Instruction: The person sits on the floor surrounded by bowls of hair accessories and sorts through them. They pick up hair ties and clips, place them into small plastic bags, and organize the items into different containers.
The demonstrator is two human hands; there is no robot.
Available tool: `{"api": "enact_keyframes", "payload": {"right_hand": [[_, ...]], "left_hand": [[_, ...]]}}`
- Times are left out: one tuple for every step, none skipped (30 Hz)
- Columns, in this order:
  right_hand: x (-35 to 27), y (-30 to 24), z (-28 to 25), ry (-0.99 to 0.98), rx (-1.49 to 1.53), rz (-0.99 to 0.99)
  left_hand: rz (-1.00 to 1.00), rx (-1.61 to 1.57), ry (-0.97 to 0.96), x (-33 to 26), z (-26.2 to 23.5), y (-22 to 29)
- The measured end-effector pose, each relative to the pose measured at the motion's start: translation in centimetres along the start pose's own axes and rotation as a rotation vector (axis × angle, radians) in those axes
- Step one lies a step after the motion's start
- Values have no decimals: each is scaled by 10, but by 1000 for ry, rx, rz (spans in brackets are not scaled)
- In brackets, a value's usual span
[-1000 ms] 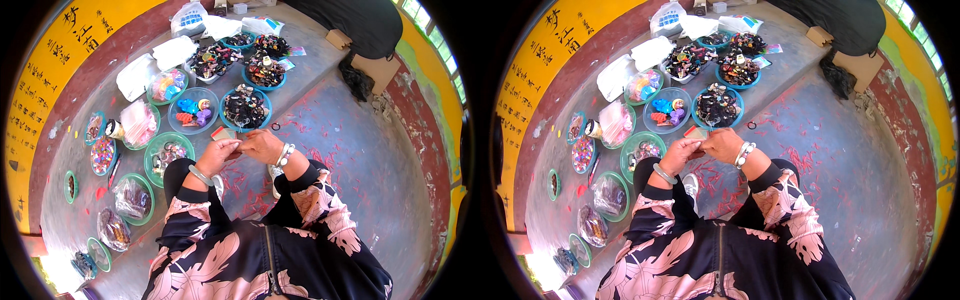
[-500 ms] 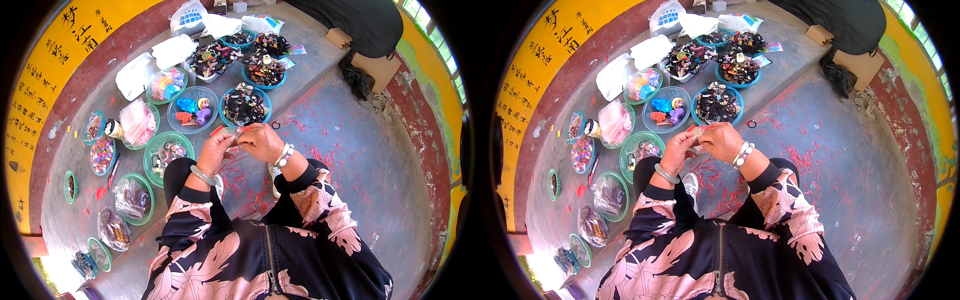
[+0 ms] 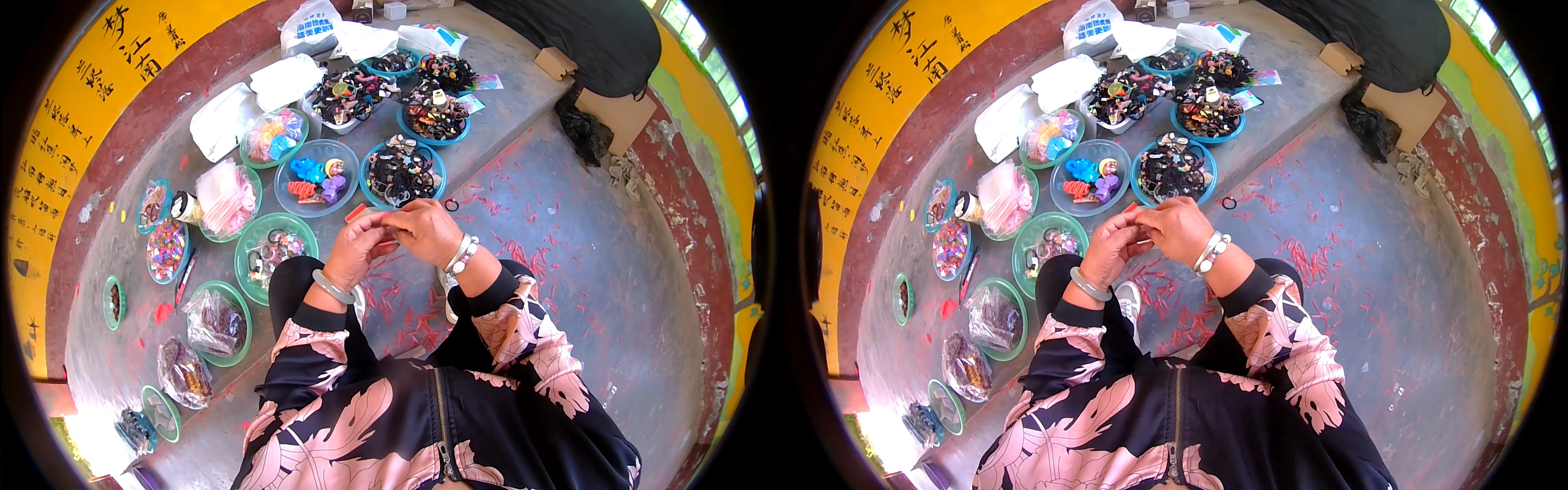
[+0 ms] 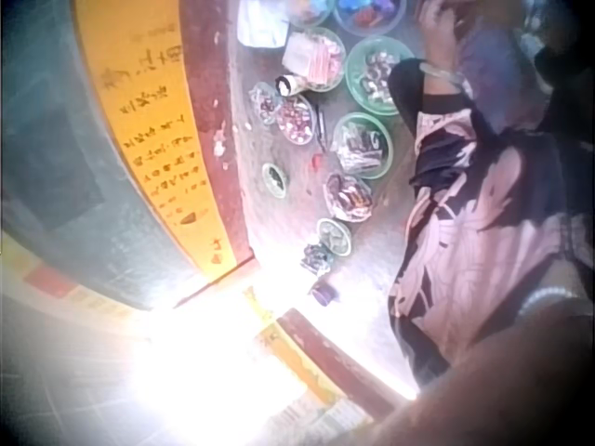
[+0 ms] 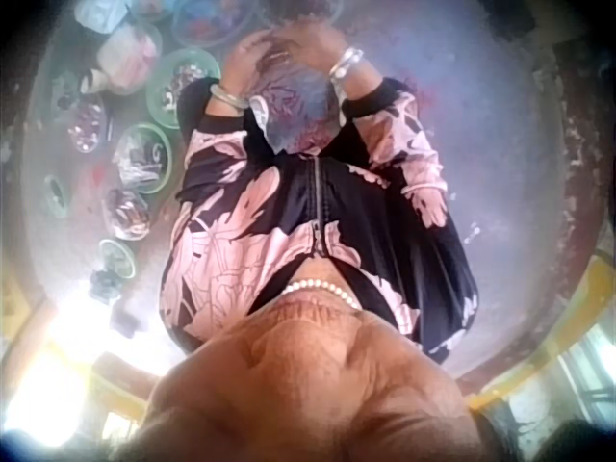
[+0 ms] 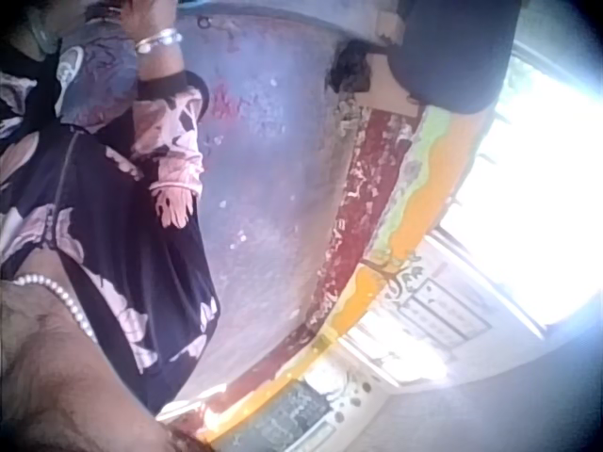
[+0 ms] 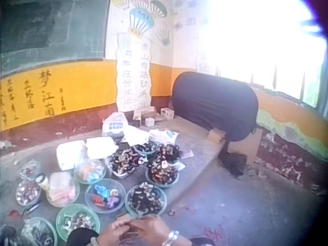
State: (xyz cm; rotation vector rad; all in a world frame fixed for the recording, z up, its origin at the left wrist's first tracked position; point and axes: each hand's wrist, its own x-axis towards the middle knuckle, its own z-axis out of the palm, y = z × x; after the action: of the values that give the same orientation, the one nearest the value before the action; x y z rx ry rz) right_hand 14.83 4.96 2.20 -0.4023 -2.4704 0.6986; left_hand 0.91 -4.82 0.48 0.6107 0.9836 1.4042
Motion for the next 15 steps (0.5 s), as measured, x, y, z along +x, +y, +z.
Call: {"api": "enact_keyframes", "payload": {"right_hand": [[0, -1, 1, -11, -39, -22], [1, -4, 2, -20, -61, -24], [3, -7, 2, -27, -84, -23], [3, -9, 3, -35, -107, -21], [3, -10, 4, -61, -207, -71], [4, -13, 6, -76, -239, -96], [5, -16, 7, -91, -271, -121], [5, -20, 8, -105, -303, -147], [6, -26, 8, -130, -370, -160], [6, -28, 11, -97, -374, -174], [6, -29, 14, -65, -378, -187], [7, -29, 17, -33, -381, -201], [8, -31, 18, -93, -408, -188], [10, -30, 18, -79, -399, -184], [11, -29, 18, -66, -392, -176]], "left_hand": [[0, 8, 7, 1, -1, -1], [-2, 1, 25, 1, -2, -1], [-7, -5, 40, 1, -2, -2], [-11, -12, 56, 2, -2, -3], [-4, -17, 75, 3, -1, -3], [3, -21, 96, 3, 0, -2], [10, -24, 118, 3, 0, -2], [1, -34, 145, 4, -1, -2], [-8, -45, 171, 3, -1, -2], [-17, -55, 197, 4, -2, -2], [-2, -75, 214, 6, -6, -5], [14, -94, 231, 9, -9, -8], [29, -113, 248, 11, -12, -9], [17, -85, 241, 12, -15, -9], [4, -56, 229, 11, -11, -2]]}}
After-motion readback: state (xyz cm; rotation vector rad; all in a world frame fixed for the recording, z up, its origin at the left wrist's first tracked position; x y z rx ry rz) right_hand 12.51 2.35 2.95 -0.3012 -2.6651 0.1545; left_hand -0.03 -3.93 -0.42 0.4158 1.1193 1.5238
